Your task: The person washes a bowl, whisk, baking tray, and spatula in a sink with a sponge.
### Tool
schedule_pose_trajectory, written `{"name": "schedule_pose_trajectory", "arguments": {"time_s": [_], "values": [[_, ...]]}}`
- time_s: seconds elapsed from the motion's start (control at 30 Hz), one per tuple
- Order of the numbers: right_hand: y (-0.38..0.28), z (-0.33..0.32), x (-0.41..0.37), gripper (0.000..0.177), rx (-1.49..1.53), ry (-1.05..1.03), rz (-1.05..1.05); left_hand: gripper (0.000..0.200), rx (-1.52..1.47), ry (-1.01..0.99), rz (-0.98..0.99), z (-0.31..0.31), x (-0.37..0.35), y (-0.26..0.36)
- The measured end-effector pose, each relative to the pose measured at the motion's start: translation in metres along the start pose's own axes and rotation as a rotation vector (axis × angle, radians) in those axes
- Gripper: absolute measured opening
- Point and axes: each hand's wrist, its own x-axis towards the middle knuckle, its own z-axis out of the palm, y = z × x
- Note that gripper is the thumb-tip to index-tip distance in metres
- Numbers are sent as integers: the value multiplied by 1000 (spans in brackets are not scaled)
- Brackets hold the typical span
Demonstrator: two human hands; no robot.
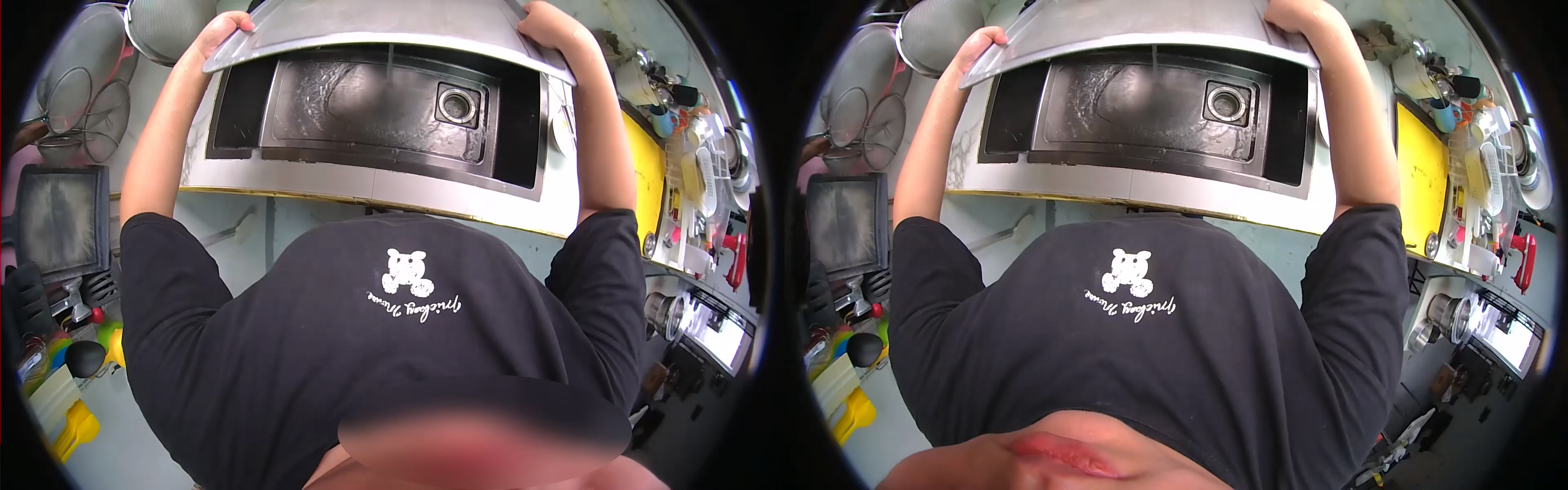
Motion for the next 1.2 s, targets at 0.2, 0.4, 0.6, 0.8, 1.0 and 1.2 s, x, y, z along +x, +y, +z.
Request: {"name": "schedule_pose_trajectory", "arguments": {"time_s": [0.2,0.4,0.6,0.8,1.0,1.2], "values": [[-12,24,-34,39,69,-220,65,31,-79,56,-116,19,-24,-41],[-34,70,-61,41,158,-380,92,36,-53,133,-283,19,-23,-90],[-22,188,-38,53,218,-350,127,23,326,317,-243,4,31,-154],[-20,235,-36,65,301,-139,239,16,398,307,-38,-13,85,-208],[-26,248,-45,65,403,-54,288,36,215,286,2,4,101,-217],[-32,254,-48,61,527,102,362,43,195,264,-100,0,127,-236]]}}
